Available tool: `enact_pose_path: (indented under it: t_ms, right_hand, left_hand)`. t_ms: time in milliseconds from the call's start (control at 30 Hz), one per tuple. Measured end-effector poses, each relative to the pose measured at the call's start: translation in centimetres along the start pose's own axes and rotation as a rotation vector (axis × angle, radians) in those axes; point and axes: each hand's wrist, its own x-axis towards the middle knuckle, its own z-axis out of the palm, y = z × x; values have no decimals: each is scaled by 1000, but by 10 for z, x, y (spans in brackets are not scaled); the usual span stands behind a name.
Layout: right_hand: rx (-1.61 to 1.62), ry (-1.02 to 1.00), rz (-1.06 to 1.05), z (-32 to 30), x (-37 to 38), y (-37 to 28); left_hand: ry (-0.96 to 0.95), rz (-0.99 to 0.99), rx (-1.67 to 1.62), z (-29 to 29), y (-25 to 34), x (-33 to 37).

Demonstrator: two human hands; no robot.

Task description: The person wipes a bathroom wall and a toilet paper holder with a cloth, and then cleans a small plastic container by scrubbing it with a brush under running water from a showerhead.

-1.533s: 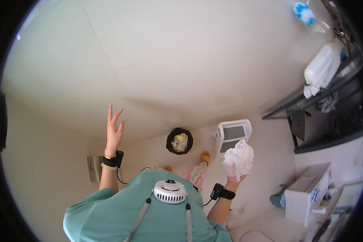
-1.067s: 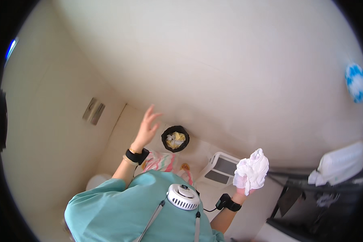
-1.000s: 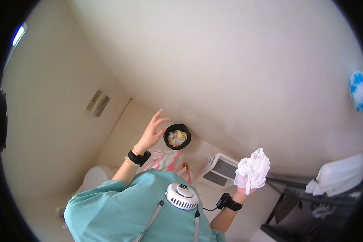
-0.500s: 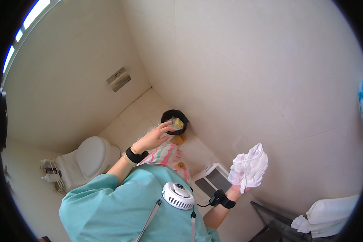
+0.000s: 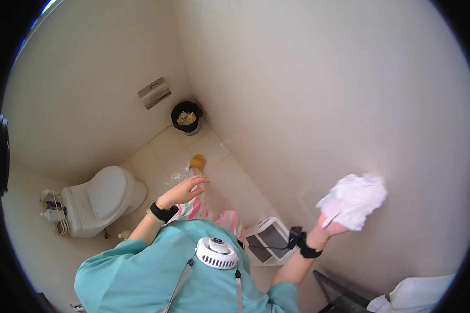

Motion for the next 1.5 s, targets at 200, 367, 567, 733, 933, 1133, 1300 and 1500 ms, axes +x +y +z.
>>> enact_pose_path:
  t_ms: [200, 367, 567, 733, 933, 1133, 1300, 1500]
  right_hand:
    - [-1615, -28, -1326, 84, 162, 13]
    - [-2005, 148, -1497, 109, 191, 39]
    - [-2262, -336, -1226, 61, 125, 206]
    - [-2442, -1160, -749, -61, 29, 392]
    - [-2155, -2023, -616, -285, -91, 507]
    - [-1836, -1915, 45, -359, -44, 488]
    - [-2274, -1195, -1034, -76, 30, 517]
    - [-2177, -995, -1353, 47, 10, 600]
  left_hand:
    - [238, -101, -50, -30, -10, -10]
    - [225, -201, -106, -6, -58, -15]
    - [189, -359, -168, 21, -144, -60]
    - [337, -368, -246, 53, -250, -102]
    - [561, -414, -133, 82, -367, -121]
    - [589, -497, -110, 72, -396, -137]
    - [599, -587, -66, 73, -393, -142]
    - [628, -588, -105, 90, -400, -125]
